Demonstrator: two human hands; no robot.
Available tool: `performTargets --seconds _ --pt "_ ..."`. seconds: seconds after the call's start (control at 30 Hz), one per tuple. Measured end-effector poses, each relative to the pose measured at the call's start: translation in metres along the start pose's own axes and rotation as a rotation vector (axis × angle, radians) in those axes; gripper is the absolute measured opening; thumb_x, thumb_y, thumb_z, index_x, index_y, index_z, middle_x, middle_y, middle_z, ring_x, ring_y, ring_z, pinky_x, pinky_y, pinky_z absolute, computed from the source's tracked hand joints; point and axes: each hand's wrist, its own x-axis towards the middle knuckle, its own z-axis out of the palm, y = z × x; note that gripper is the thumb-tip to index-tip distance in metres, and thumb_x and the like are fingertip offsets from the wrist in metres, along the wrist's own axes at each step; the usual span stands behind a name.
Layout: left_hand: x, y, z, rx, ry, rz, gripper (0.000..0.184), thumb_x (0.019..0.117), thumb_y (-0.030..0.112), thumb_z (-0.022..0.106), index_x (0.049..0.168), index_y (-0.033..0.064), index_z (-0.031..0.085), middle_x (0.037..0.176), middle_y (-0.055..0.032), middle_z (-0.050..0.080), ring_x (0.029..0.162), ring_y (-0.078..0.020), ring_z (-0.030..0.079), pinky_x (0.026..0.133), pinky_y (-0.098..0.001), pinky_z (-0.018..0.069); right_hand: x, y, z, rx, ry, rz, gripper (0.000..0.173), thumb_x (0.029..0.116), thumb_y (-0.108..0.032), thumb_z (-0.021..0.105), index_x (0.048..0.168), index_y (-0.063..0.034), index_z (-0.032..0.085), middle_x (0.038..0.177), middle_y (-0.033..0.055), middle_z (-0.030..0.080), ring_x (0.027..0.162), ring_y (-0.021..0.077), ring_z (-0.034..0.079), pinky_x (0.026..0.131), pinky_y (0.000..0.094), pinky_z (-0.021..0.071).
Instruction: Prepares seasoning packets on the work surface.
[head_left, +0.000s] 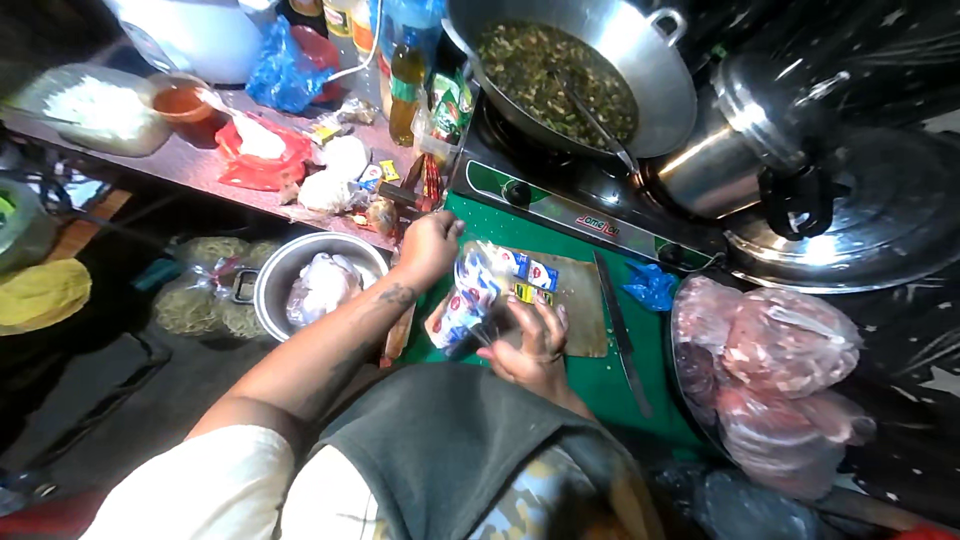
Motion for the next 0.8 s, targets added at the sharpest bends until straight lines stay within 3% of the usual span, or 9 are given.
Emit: performTargets --seconds 0.07,0.17,0.23,0.4,0.5,0.57,0.67,0.73,0.8 --pt "0.014 -0.019 -0.003 -0.059 -0.028 -0.134 0.032 0.1096 0.023 0.048 0.111 -0.0010 0.069 0.103 -0.0208 0.070 0.100 -0.0366 0.068 0.092 -0.0610 0.0502 -0.009 0.008 -0.012 0.039 -0.066 0.141 0.038 0.0916 -0.039 0.073 0.065 -0.0159 0.060 0.128 0.0170 0.065 0.135 0.0387 0.050 0.117 0.0500 0.0363" --pt "0.017 -0.044 0.002 -0.321 0.012 -0.242 0.032 0.1113 0.021 0.044 0.110 -0.0036 0.064 0.094 -0.0177 0.065 0.085 -0.0265 0.063 0.082 -0.0487 0.0520 -0.026 0.028 -0.029 0.093 -0.189 0.402 0.032 0.0932 -0.027 0.069 0.070 -0.0053 0.071 0.129 0.0293 0.062 0.129 0.0472 0.053 0.109 0.0533 0.0441" --pt "0.012 -0.048 0.006 -0.584 -0.008 -0.374 0.032 0.1135 0.024 0.037 0.117 0.0000 0.057 0.093 -0.0113 0.059 0.079 -0.0171 0.060 0.075 -0.0372 0.0540 -0.043 0.046 -0.034 0.104 -0.215 0.490 0.031 0.0939 -0.023 0.067 0.070 -0.0031 0.070 0.126 0.0269 0.064 0.121 0.0409 0.059 0.103 0.0474 0.0488" --pt "0.007 -0.047 0.006 -0.907 -0.083 -0.559 0.037 0.1141 0.032 0.030 0.137 0.0101 0.048 0.116 -0.0109 0.060 0.095 -0.0209 0.063 0.077 -0.0410 0.0547 -0.068 0.060 -0.037 0.182 -0.411 0.692 0.030 0.0916 -0.015 0.069 0.067 0.0006 0.063 0.103 0.0160 0.071 0.097 0.0235 0.067 0.084 0.0360 0.0555" --pt "0.004 -0.044 0.011 -1.010 -0.064 -0.563 0.033 0.1139 0.031 0.029 0.133 0.0110 0.047 0.102 -0.0062 0.060 0.085 -0.0164 0.063 0.073 -0.0363 0.0545 -0.046 0.062 -0.044 0.170 -0.858 0.925 0.027 0.0963 -0.017 0.068 0.085 0.0075 0.066 0.106 0.0200 0.068 0.100 0.0289 0.066 0.089 0.0446 0.0531" --pt "0.001 -0.042 0.011 -1.094 -0.040 -0.575 0.030 0.1132 0.030 0.030 0.132 0.0125 0.046 0.096 -0.0047 0.061 0.080 -0.0151 0.063 0.070 -0.0351 0.0552 -0.024 0.061 -0.046 0.091 -1.004 1.032 0.038 0.0917 -0.023 0.078 0.114 0.0042 0.064 0.121 0.0249 0.063 0.115 0.0393 0.061 0.099 0.0544 0.0494" --pt "-0.003 -0.045 0.009 -1.172 -0.057 -0.587 0.033 0.1130 0.034 0.030 0.136 0.0141 0.044 0.098 -0.0048 0.062 0.082 -0.0162 0.064 0.071 -0.0363 0.0553 -0.009 0.051 -0.039 0.163 -0.584 0.915 0.063 0.0806 -0.013 0.082 0.137 0.0006 0.057 0.151 0.0284 0.045 0.141 0.0419 0.044 0.112 0.0502 0.0443" --pt "-0.006 -0.052 0.012 -1.212 -0.093 -0.579 0.033 0.1123 0.034 0.033 0.136 0.0152 0.046 0.097 -0.0041 0.063 0.081 -0.0162 0.064 0.071 -0.0361 0.0555 0.001 0.046 -0.021 0.368 -0.253 0.768 0.045 0.0876 -0.007 0.069 0.129 0.0082 0.060 0.140 0.0278 0.055 0.132 0.0317 0.055 0.106 0.0396 0.0509" --pt "-0.012 -0.055 0.021 -1.217 -0.118 -0.557 0.029 0.1103 0.035 0.039 0.127 0.0143 0.052 0.090 -0.0032 0.064 0.074 -0.0154 0.064 0.066 -0.0344 0.0570 0.020 0.037 -0.006 0.561 -0.231 0.826 0.038 0.0984 -0.010 0.059 0.130 0.0104 0.057 0.131 0.0244 0.061 0.120 0.0227 0.063 0.100 0.0334 0.0545"
